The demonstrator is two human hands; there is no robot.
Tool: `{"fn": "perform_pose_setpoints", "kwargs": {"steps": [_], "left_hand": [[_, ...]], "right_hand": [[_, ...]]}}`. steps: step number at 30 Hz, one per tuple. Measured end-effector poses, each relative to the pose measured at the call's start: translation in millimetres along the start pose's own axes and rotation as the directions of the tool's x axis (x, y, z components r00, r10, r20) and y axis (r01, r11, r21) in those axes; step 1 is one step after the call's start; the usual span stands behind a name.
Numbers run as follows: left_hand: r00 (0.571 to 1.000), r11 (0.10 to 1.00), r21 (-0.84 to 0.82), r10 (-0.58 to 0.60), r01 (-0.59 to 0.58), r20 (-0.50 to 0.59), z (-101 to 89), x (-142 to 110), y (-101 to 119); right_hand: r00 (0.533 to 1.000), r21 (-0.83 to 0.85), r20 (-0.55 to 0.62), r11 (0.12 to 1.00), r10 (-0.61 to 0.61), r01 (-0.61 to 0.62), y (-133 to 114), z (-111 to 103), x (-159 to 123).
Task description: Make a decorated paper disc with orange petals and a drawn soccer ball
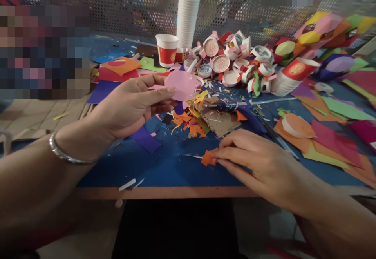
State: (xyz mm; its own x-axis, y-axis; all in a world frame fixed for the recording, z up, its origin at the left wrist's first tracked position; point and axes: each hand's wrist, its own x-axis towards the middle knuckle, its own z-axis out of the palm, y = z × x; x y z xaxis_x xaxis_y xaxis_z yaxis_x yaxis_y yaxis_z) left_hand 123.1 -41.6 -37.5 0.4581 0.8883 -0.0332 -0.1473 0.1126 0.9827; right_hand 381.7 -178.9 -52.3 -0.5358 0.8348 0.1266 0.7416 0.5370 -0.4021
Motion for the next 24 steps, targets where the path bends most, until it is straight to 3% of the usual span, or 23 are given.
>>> {"fn": "perform_pose_setpoints", "kwargs": {"steps": [9, 15, 20, 24], "left_hand": [[0.999, 0.999, 0.032, 0.025, -0.026, 0.019, 0.7, 0.2, 0.7], [1.000, 0.999, 0.032, 0.022, -0.023, 0.011, 1.9, -0.1, 0.7], [1.000, 0.999, 0.044, 0.002, -0.003, 0.025, 2.6, -1.0, -1.7], [0.993, 0.996, 0.076, -0.053, 0.046, 0.101, 4.7, -2.2, -5.6]], "right_hand": [[0.996, 0.009, -0.089, 1.000, 0.002, -0.001, 4.7, 9.5, -7.7], [0.986, -0.038, -0.156, 0.997, 0.057, -0.064, 6.2, 10.0, -5.7], [0.990, 0.009, -0.111, 0.996, 0.084, -0.084, 1.6, 11.2, -5.2], [0.994, 0.022, -0.076, 0.996, 0.085, -0.083, 1.1, 9.2, 0.3]]}}
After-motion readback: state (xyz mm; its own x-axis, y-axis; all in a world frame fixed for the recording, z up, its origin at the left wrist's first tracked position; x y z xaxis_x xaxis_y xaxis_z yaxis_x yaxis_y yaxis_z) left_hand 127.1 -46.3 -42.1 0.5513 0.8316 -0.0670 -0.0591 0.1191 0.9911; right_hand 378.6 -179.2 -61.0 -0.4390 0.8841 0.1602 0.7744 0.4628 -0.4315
